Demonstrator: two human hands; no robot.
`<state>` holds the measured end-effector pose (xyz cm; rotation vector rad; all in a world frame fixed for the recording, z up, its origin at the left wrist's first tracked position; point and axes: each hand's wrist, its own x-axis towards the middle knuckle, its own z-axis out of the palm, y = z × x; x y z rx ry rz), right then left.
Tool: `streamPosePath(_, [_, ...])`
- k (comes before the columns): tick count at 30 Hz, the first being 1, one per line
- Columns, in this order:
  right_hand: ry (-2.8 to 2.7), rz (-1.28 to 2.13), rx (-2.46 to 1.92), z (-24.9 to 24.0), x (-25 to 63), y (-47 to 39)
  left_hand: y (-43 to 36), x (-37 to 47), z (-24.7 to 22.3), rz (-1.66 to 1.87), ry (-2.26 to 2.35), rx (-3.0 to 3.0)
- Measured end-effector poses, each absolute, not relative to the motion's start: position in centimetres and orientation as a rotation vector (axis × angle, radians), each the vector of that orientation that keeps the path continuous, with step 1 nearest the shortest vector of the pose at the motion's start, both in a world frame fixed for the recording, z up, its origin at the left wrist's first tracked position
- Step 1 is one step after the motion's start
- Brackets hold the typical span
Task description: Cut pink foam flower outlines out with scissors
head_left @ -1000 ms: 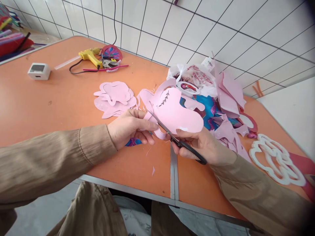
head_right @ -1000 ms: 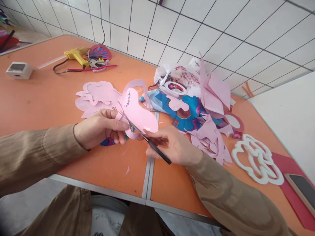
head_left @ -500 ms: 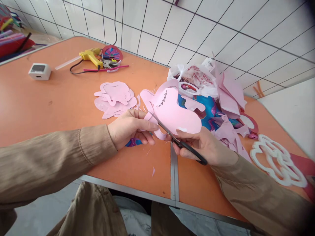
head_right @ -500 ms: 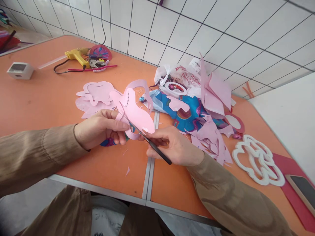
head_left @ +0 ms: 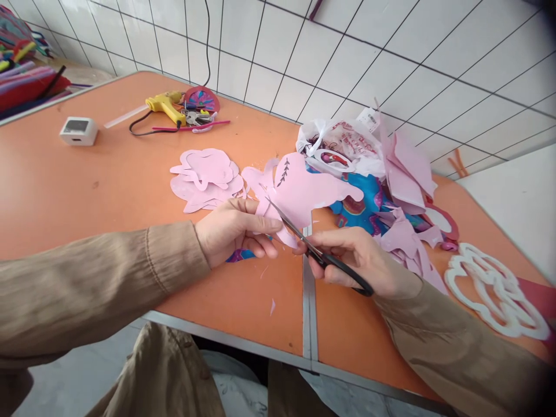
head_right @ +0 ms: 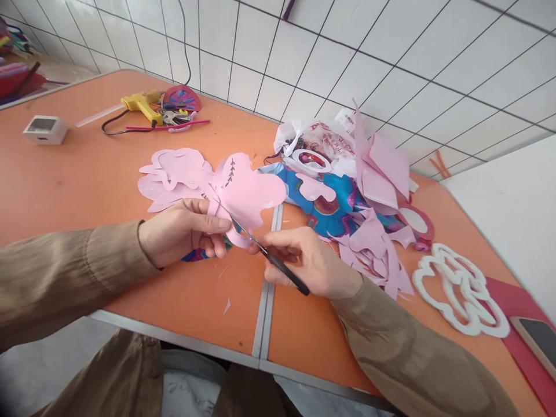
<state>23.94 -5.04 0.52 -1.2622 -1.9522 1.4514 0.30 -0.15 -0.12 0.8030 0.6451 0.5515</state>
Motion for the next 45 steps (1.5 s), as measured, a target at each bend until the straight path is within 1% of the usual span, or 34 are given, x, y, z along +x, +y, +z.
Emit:
streamPosePath(17, [-1.884,1.398,-1.462,-0.2,23.9,-5.9,-0.3,0.5,-0.7,0.575,0.624,0.749])
streamPosePath(24, [-1.837,1.435,-1.426,-0.4,23.8,-6.2,-0.3,0.5,-0.5,0.575,0.659,0.74])
streamPosePath(34, [-1.824,1.488,-1.441,1.1,22.4,-5.9,-0.2,0.7,-0.5,0.586,0.656,0.727])
streamPosePath(45, [-1.818,1.561,-1.384,0.1,24.4,-6.1,0.0,0.4,-0.4,0.594,0.702,0.785])
